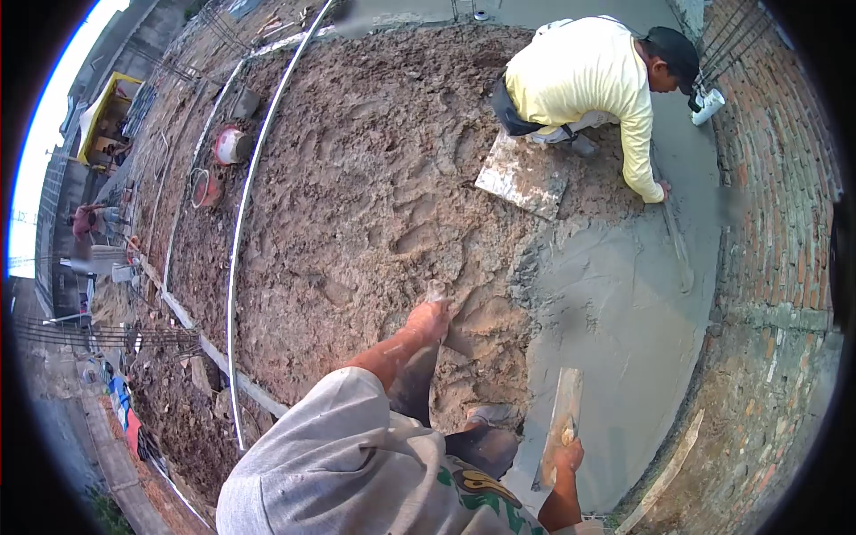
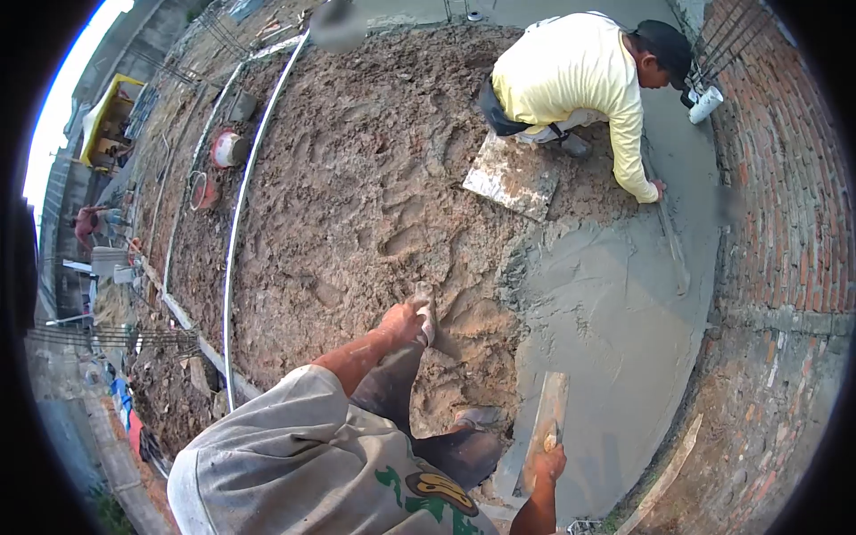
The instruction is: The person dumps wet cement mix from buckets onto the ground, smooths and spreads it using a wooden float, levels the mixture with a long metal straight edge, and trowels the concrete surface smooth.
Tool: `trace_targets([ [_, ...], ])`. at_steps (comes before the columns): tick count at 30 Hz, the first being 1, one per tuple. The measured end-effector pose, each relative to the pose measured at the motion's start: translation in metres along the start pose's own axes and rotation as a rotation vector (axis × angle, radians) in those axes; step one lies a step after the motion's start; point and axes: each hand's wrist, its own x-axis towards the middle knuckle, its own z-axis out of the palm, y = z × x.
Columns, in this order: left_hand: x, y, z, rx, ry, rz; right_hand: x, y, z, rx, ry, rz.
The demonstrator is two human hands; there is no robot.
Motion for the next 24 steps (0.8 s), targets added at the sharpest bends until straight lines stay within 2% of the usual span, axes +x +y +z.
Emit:
trace_targets([
  [1,-0.001,-0.03,-0.015,-0.205,0.079,-0.105,0.0,-0.026,-0.009,-0.017,0.001,-0.017],
  [2,0.001,-0.056,-0.041,-0.159,0.102,-0.176,0.002,-0.06,-0.014,-0.018,0.007,-0.036],
  [3,0.003,-0.074,-0.079,-0.138,0.025,-0.347,0.006,-0.097,-0.02,-0.012,0.016,-0.057],
  [7,0.003,-0.189,-0.182,-0.283,0.316,-0.417,-0.003,-0.24,-0.068,0.009,0.115,-0.173],
  [9,-0.005,-0.223,-0.25,-0.368,0.344,-0.522,-0.003,-0.295,-0.094,0.011,0.203,-0.255],
  [11,-0.017,-0.258,-0.301,-0.431,0.525,-0.456,0.022,-0.341,-0.106,0.007,0.251,-0.324],
  [14,-0.041,-0.301,-0.347,-0.63,0.66,-0.393,0.034,-0.397,-0.121,-0.063,0.236,-0.392],
  [17,-0.069,-0.348,-0.324,-0.828,0.851,-0.382,0.04,-0.463,-0.129,-0.142,0.219,-0.437],
  [19,-0.096,-0.365,-0.282,-0.966,0.791,-0.546,0.056,-0.51,-0.12,-0.202,0.124,-0.434],
  [21,-0.124,-0.387,-0.201,-1.084,0.726,-0.817,0.093,-0.577,-0.096,-0.363,0.005,-0.436],
  [23,-0.171,-0.409,-0.103,-0.765,0.499,-1.03,0.134,-0.63,-0.073,-0.557,-0.07,-0.473],
  [24,-0.184,-0.347,-0.156,-0.826,0.375,-1.167,0.158,-0.677,-0.051,-0.633,-0.066,-0.535],
])
